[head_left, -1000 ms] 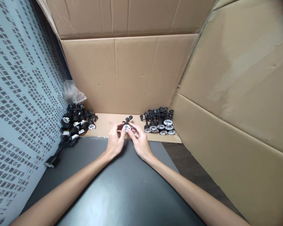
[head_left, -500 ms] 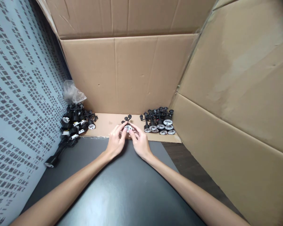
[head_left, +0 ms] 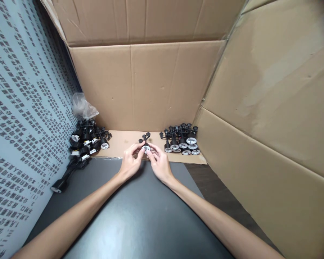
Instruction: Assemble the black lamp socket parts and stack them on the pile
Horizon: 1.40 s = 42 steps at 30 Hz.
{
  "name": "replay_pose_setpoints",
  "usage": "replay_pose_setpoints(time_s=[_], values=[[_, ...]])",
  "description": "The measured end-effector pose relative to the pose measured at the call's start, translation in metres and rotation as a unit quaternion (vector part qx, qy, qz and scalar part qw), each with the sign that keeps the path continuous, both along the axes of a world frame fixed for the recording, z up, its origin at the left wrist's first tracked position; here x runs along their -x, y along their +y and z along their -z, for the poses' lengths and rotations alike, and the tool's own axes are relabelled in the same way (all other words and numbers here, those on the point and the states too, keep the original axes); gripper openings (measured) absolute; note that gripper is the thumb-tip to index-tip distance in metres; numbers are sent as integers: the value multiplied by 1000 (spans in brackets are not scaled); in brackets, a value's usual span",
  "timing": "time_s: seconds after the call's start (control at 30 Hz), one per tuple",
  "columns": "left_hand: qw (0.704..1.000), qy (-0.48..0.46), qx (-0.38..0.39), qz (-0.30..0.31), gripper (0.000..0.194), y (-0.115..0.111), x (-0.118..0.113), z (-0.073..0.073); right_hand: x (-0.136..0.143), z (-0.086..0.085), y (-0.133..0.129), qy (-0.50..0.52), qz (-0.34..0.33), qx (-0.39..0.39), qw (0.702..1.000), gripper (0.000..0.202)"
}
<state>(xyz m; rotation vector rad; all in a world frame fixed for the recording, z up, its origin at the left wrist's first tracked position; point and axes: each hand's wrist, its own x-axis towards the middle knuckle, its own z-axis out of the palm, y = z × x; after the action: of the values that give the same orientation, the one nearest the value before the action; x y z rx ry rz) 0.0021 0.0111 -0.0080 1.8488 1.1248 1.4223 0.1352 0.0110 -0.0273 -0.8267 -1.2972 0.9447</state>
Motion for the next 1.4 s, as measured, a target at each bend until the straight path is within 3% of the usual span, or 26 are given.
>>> replay_pose_setpoints(time_s=[0.23,0.67,0.93,1.4], values=[[999,-29,9,16,32,2,2,0,-2,-1,0,-12,-1,-12,1000,36],[1000,2,-3,1,32,-3,-1,-2,-2,-7,-3,23,-22,16,999,43],[998,54,-7,-10,32,-5,-1,-6,-3,-10,-7,24,-10,34,999,36],[998,58,-5,7,33,-5,0,-7,-3,-11,-8,-5,-5,9,1000,32]])
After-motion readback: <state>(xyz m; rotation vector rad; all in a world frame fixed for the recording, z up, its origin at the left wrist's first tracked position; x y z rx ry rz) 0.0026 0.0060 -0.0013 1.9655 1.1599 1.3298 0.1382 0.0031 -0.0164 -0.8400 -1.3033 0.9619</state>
